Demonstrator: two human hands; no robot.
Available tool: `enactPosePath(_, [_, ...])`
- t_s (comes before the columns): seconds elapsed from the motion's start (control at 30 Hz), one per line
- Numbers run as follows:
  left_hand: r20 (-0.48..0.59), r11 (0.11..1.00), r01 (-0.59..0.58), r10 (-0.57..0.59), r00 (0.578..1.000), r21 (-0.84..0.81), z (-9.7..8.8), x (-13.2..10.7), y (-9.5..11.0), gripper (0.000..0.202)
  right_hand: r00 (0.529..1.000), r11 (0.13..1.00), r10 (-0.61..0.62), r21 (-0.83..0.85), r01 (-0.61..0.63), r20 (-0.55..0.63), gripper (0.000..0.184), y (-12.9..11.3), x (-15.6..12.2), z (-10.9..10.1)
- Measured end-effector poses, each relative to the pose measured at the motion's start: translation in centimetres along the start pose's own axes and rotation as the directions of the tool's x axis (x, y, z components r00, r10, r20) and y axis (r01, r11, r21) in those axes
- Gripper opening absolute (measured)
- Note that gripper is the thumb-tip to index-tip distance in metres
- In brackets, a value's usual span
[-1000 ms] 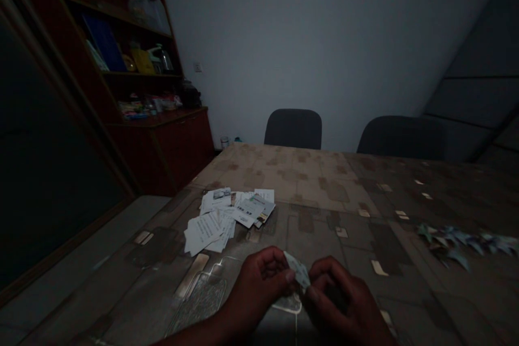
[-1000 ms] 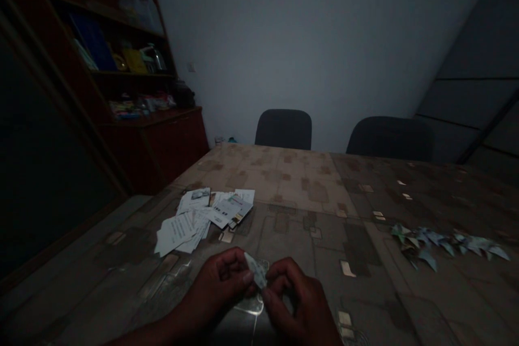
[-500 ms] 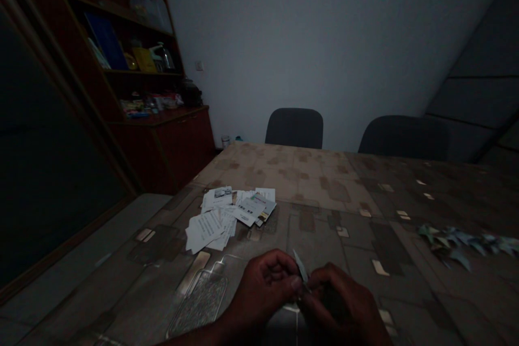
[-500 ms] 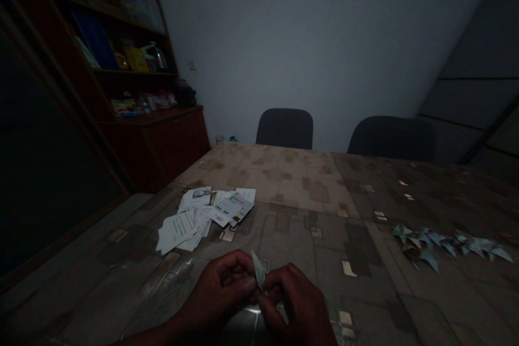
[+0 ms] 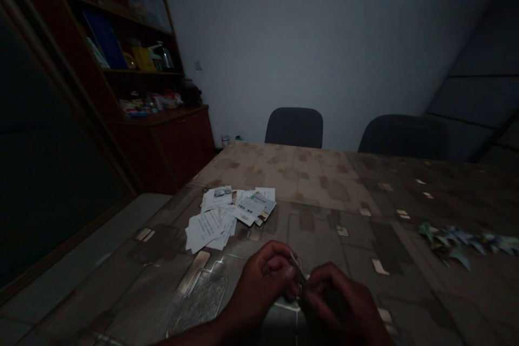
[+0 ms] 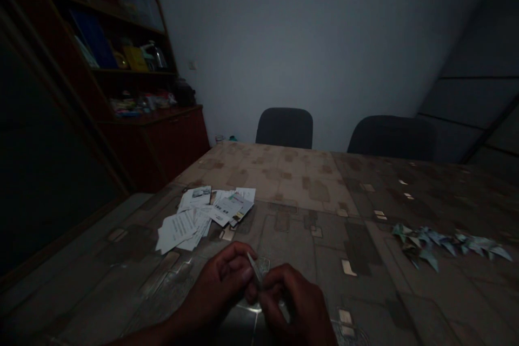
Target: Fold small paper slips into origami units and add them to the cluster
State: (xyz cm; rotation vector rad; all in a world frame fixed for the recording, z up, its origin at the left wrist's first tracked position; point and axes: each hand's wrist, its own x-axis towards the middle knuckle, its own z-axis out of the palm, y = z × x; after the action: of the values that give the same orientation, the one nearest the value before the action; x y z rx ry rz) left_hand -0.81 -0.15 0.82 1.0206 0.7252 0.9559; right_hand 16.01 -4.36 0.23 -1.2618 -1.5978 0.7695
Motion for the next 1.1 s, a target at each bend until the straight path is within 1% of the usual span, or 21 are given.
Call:
enactPosePath(0.07, [0.012, 1.0, -0.01, 0.009, 1.0, 0.016, -0.2, 0.0, -0.1, 0.041, 0.991, 0.973, 0.121, 0.19, -0.131, 0.065, 0.026, 0.1, 0.1, -0.1])
enactPosePath(0.1, [0.022, 1.0, -0.01, 0.009, 1.0, 0.03, -0.2, 0.0, -0.1, 0.041, 0.979, 0.935, 0.171, 0.295, -0.198, 0.114, 0.033, 0.1, 0.2, -0.1])
enactPosePath(0.17, [0.051, 0.999, -0.012, 0.009, 0.999, 0.05, -0.3, -0.1, -0.2, 0.041, 0.949, 0.826, 0.233, 0.473, -0.308, 0.212, 0.042, 0.3, 0.4, -0.1])
enactPosePath(0.2, [0.062, 0.999, -0.015, 0.012, 0.998, 0.052, -0.4, -0.1, -0.2, 0.041, 0.937, 0.77, 0.244, 0.538, -0.344, 0.25, 0.043, 0.4, 0.5, -0.1])
enactPosePath(0.27, [0.076, 0.999, -0.021, 0.018, 0.997, 0.038, -0.4, -0.2, -0.1, 0.044, 0.925, 0.68, 0.228, 0.63, -0.375, 0.305, 0.041, 0.5, 0.7, -0.1])
enactPosePath(0.37, [0.088, 1.0, -0.021, 0.02, 0.996, 0.005, -0.3, -0.2, -0.1, 0.049, 0.917, 0.612, 0.172, 0.691, -0.385, 0.359, 0.041, 0.6, 0.8, 0.0])
enactPosePath(0.5, [0.08, 1.0, -0.024, 0.025, 0.997, -0.016, -0.1, -0.1, -0.1, 0.054, 0.898, 0.581, 0.157, 0.697, -0.421, 0.412, 0.044, 0.5, 0.8, 0.0])
enactPosePath(0.6, [0.067, 1.0, -0.006, 0.007, 0.998, -0.011, -0.1, 0.0, -0.3, 0.051, 0.886, 0.568, 0.149, 0.695, -0.441, 0.439, 0.046, 0.5, 0.7, 0.1])
enactPosePath(0.7, [0.055, 1.0, 0.013, -0.012, 0.998, -0.017, -0.2, 0.1, -0.5, 0.046, 0.884, 0.605, 0.145, 0.667, -0.434, 0.443, 0.046, 0.6, 0.6, 0.1])
enactPosePath(0.77, [0.056, 1.0, 0.005, -0.004, 0.998, -0.026, -0.3, 0.2, -0.7, 0.05, 0.881, 0.635, 0.154, 0.639, -0.435, 0.447, 0.048, 0.8, 0.6, 0.2])
enactPosePath(0.83, [0.078, 1.0, 0.0, 0.002, 0.997, -0.021, -0.4, 0.2, -0.6, 0.057, 0.872, 0.652, 0.151, 0.616, -0.442, 0.466, 0.05, 0.9, 0.7, 0.3])
enactPosePath(0.93, [0.113, 0.999, 0.021, -0.023, 0.993, 0.027, -0.4, 0.0, -0.3, 0.057, 0.858, 0.652, 0.135, 0.608, -0.453, 0.495, 0.051, 1.1, 0.7, 0.3])
enactPosePath(1.0, [0.091, 0.997, 0.034, -0.041, 0.995, 0.069, -0.4, -0.2, 0.1, 0.054, 0.859, 0.655, 0.151, 0.601, -0.457, 0.489, 0.051, 1.1, 0.6, 0.3])
enactPosePath(1.1, [0.022, 0.996, 0.027, -0.028, 0.999, 0.08, -0.2, -0.3, 0.3, 0.05, 0.871, 0.672, 0.191, 0.587, -0.452, 0.452, 0.051, 0.8, 0.5, 0.3])
